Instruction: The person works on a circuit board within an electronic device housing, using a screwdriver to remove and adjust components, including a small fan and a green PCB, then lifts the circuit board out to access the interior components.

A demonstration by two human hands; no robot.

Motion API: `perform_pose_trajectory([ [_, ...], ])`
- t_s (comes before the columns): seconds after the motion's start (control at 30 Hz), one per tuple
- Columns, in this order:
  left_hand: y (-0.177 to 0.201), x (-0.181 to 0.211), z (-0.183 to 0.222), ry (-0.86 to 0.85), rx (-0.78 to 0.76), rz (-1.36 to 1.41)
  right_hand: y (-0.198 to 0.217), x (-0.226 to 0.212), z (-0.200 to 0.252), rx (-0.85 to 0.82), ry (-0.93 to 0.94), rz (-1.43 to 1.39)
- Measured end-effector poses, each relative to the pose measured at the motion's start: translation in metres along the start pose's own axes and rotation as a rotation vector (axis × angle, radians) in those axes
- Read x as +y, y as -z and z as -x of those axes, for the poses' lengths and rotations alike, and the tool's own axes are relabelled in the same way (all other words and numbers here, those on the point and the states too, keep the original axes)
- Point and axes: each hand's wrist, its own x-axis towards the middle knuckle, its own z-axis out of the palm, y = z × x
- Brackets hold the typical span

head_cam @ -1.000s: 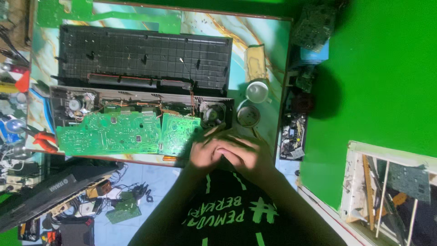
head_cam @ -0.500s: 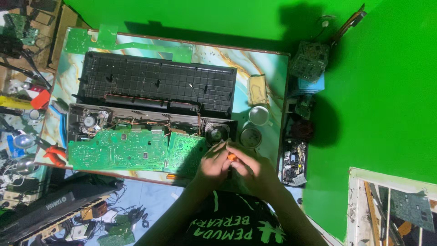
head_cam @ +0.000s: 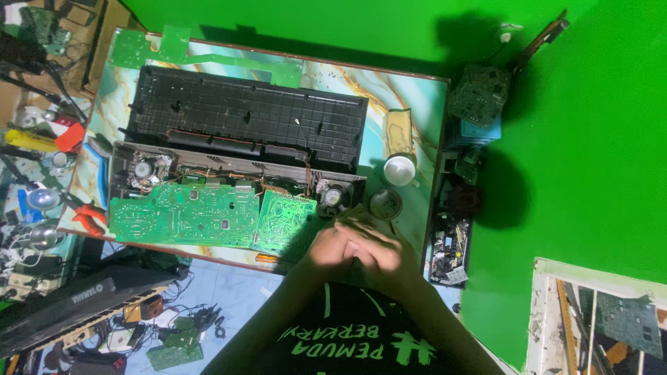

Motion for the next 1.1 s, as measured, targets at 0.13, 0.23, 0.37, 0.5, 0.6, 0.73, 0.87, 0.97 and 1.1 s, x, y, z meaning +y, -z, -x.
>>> perform_pose_trajectory([
  [0.13, -0.009, -0.003, 0.003, -0.196, 0.194, 0.117, -0.005, 0.006, 0.007, 0.109, 0.02, 0.087],
  [0.23, -0.014, 0.006, 0.013, -0.101, 0.339, 0.149, -0.006, 0.002, 0.011, 0.168, -0.148, 0.083],
  [0.37, -0.003, 0.014, 0.007, -0.026, 0.257, 0.018, 0.006, 0.001, 0.007, 0.021, -0.079, -0.009],
  [0.5, 0.01, 0.018, 0.007, -0.245, 0.342, -0.027, 0.004, 0.005, 0.001, 0.082, -0.089, 0.046],
  [0.6, 0.007, 0.028, 0.015, -0.201, 0.379, -0.02, -0.001, 0.001, 0.005, 0.064, -0.286, 0.123],
  [0.73, 0.014, 0.035, 0.012, -0.197, 0.36, -0.061, 0.002, -0.001, 0.007, 0.1, 0.008, 0.053],
  [0.87, 0.026, 0.037, 0.01, -0.249, 0.333, -0.146, 0.001, 0.0, 0.004, 0.001, -0.235, -0.122],
  [0.97, 0.027, 0.038, 0.011, -0.159, 0.314, -0.079, -0.008, -0.001, 0.003, 0.049, -0.16, 0.014],
  [1.1, 0.022, 0.037, 0.009, 0.038, 0.23, 0.024, -0.013, -0.004, 0.002, 0.022, -0.183, 0.036],
])
